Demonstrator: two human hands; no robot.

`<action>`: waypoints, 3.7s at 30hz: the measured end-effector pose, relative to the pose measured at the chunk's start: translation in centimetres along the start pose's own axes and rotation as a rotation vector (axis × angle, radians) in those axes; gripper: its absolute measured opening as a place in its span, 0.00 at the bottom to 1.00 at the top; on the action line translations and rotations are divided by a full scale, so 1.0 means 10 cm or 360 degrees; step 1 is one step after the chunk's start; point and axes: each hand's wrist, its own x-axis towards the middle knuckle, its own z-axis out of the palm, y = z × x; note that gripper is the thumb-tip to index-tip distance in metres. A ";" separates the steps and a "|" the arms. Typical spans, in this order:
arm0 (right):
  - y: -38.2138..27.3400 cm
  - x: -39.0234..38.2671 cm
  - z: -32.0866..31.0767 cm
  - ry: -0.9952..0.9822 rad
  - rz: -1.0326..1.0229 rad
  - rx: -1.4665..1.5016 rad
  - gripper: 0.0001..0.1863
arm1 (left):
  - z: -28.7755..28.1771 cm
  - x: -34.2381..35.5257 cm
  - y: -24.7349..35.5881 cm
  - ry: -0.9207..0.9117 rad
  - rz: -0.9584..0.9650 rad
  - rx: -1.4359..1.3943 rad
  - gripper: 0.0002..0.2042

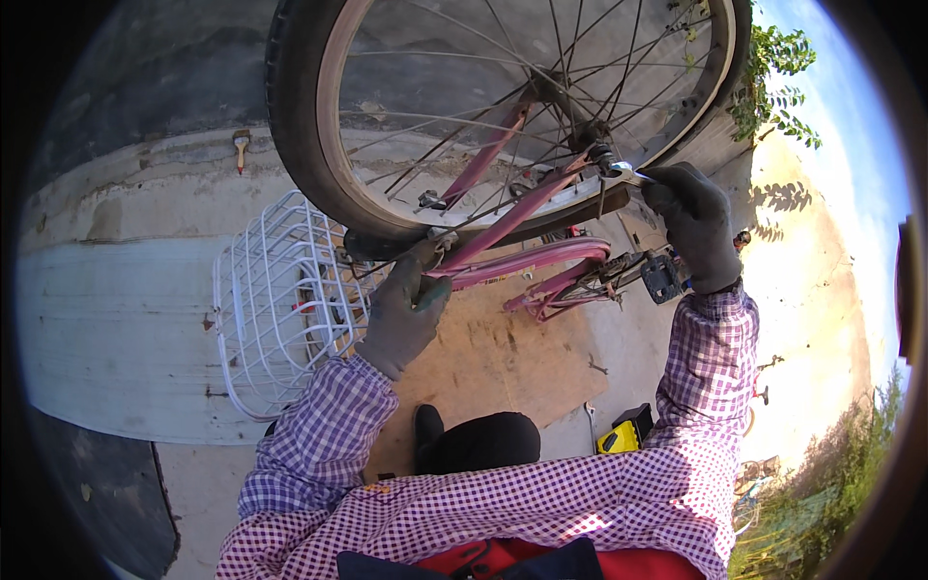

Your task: The person works on a pink bicycle that is upside down, using a wrench and pliers to adjust the rear wheel axle and brake cable. The person repositions the bicycle and continues tightening components near the rear hub and brake assembly.

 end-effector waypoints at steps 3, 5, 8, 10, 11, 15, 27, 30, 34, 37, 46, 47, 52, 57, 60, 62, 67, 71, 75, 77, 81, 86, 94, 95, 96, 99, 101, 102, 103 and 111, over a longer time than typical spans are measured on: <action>0.10 -0.05 0.08 0.0015 0.0049 0.0117 0.10 | 0.01 0.01 -0.01 0.0057 0.0116 -0.0015 0.25; 0.16 -0.09 0.16 0.0032 0.0082 0.0253 0.10 | 0.01 0.01 -0.01 0.0059 0.0118 -0.0010 0.23; 0.21 -0.19 0.32 -0.0026 0.0312 0.0590 0.11 | -0.01 0.00 0.02 0.0000 -0.0012 0.0018 0.23; 0.19 -0.26 0.44 -0.0100 0.0390 0.0871 0.14 | -0.01 0.00 0.03 0.0020 0.0031 0.0043 0.23; 0.15 -0.31 0.52 -0.0112 0.0458 0.1005 0.15 | -0.01 -0.01 0.04 0.0021 0.0053 0.0045 0.23; -0.06 -0.49 0.83 -0.0021 0.0586 0.1255 0.19 | -0.02 0.00 0.05 0.0001 0.0010 0.0094 0.23; -1.00 -0.49 1.67 0.0279 0.0784 0.2592 0.30 | -0.03 0.01 -0.05 -0.0024 0.0177 0.0155 0.28; -1.06 -0.44 1.76 0.0231 0.0687 0.2943 0.29 | -0.03 0.00 -0.11 -0.0039 0.0200 0.0131 0.29; -1.12 -0.55 1.84 0.0177 0.0586 0.2873 0.26 | -0.01 0.00 -0.18 -0.0066 0.0173 0.0008 0.30; -1.11 -0.71 1.77 0.0121 0.0692 0.2399 0.29 | 0.05 -0.03 -0.18 0.0154 0.0436 0.0307 0.31; -0.37 -0.81 0.99 0.0135 0.0554 0.1238 0.25 | 0.05 -0.13 -0.02 0.0439 0.0117 0.0267 0.14; -0.29 -0.79 0.88 0.0125 0.0569 0.1065 0.22 | 0.05 -0.13 -0.02 0.0375 0.0087 0.0193 0.16; -0.09 -0.56 0.50 0.0094 0.0432 0.0357 0.12 | 0.03 -0.08 -0.05 0.0218 -0.0098 0.0186 0.19; -0.08 -0.32 0.27 0.0014 0.0215 0.0007 0.09 | 0.03 -0.11 -0.02 0.0153 -0.0082 0.0067 0.20; -0.13 -0.22 0.15 -0.0029 0.0129 -0.0134 0.09 | 0.01 -0.11 0.02 0.0066 -0.0254 -0.0098 0.20; -0.17 -0.15 0.07 -0.0054 0.0093 -0.0186 0.09 | 0.01 -0.10 0.03 0.0060 -0.0232 -0.0065 0.19; -0.22 0.01 -0.13 -0.0111 0.0064 -0.0422 0.10 | 0.04 -0.11 0.04 0.0112 -0.0022 0.0136 0.20; -0.17 0.08 -0.21 -0.0228 -0.0059 -0.0362 0.10 | 0.03 -0.11 0.04 0.0147 0.0215 0.0203 0.21; -0.04 0.11 -0.18 -0.0350 0.0035 -0.0055 0.10 | -0.02 -0.10 0.04 0.0177 0.0082 0.0297 0.21; 0.03 0.11 -0.12 -0.0409 0.0110 0.0098 0.11 | -0.02 -0.10 0.05 0.0188 0.0045 0.0263 0.21; 0.13 0.08 0.02 -0.0443 0.0186 0.0275 0.11 | 0.00 -0.11 0.05 0.0147 -0.0033 0.0166 0.21; 0.21 0.02 0.17 -0.0308 0.0249 0.0425 0.11 | 0.00 -0.08 0.05 0.0114 0.0010 0.0268 0.21; 0.15 -0.31 0.75 0.0018 0.0507 0.0948 0.11 | -0.01 -0.08 0.10 -0.0023 -0.0168 0.0174 0.20; 0.10 -0.35 0.82 0.0021 0.0492 0.0962 0.12 | -0.02 -0.08 0.10 -0.0039 -0.0180 0.0223 0.20; 0.04 -0.40 0.90 0.0023 0.0538 0.1112 0.13 | -0.02 -0.08 0.10 -0.0047 -0.0183 0.0268 0.19; -0.18 -0.53 1.12 0.0013 0.0650 0.1487 0.22 | -0.03 -0.09 0.08 -0.0080 -0.0212 0.0250 0.17; -0.31 -0.52 1.31 0.0011 0.0742 0.1870 0.26 | -0.02 -0.10 0.06 -0.0107 -0.0238 0.0204 0.15; -0.37 -0.51 1.40 0.0003 0.0748 0.2091 0.28 | -0.02 -0.10 0.05 -0.0123 -0.0244 0.0185 0.13; -0.44 -0.48 1.51 0.0067 0.0769 0.2255 0.28 | -0.02 -0.11 0.03 -0.0143 -0.0281 0.0159 0.12; -1.03 -0.27 1.93 0.0360 0.0671 0.3139 0.24 | -0.08 -0.15 -0.11 -0.0277 -0.0403 0.0024 0.11</action>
